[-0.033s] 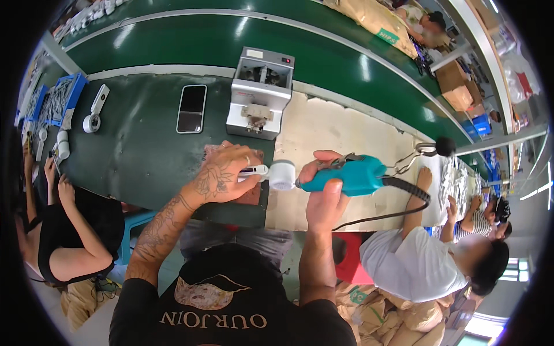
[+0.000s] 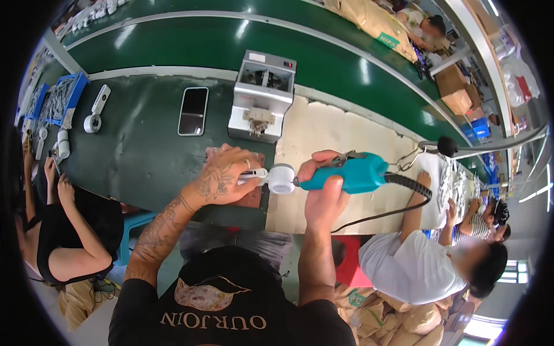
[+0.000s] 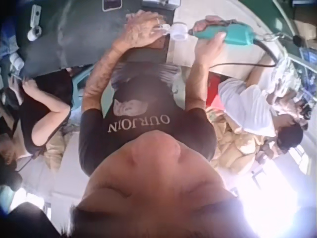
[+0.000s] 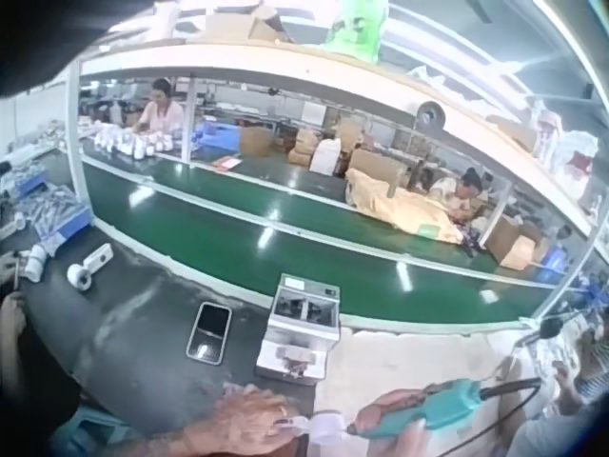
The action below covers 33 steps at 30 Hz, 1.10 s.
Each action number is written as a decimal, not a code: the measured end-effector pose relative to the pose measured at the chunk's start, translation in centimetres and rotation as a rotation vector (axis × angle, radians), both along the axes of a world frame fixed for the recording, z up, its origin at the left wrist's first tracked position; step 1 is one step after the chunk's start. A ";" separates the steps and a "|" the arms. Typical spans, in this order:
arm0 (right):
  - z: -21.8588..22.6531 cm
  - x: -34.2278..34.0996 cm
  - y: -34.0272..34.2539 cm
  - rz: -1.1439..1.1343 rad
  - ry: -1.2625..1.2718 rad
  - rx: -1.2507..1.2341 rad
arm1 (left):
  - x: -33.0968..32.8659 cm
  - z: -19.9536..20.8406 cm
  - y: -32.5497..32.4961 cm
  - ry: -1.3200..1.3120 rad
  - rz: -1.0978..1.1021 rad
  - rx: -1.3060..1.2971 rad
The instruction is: Assembling small electronic devices using a pneumatic screwdriver on a production line.
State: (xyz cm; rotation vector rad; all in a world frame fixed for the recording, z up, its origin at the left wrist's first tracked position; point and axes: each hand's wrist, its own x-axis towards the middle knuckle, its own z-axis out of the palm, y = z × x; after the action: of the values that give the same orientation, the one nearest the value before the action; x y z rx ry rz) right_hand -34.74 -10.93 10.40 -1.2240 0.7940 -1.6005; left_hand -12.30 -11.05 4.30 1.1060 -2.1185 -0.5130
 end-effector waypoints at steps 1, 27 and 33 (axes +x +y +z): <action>0.2 1.3 -1.2 0.017 0.002 -0.038 | 0.6 -0.1 0.3 -0.008 0.020 0.119; -2.1 9.5 -6.9 0.098 0.171 0.004 | 2.2 -2.3 0.4 -0.033 0.091 0.042; -2.6 7.1 -5.5 0.095 0.145 -0.012 | 2.0 -2.2 0.2 -0.047 0.129 -0.043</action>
State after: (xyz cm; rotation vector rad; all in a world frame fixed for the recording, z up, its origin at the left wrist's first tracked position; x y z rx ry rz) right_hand -27.65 -16.45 7.83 -1.3788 0.8056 -1.4540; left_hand -10.29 -10.86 2.09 1.2319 -2.0718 -0.3826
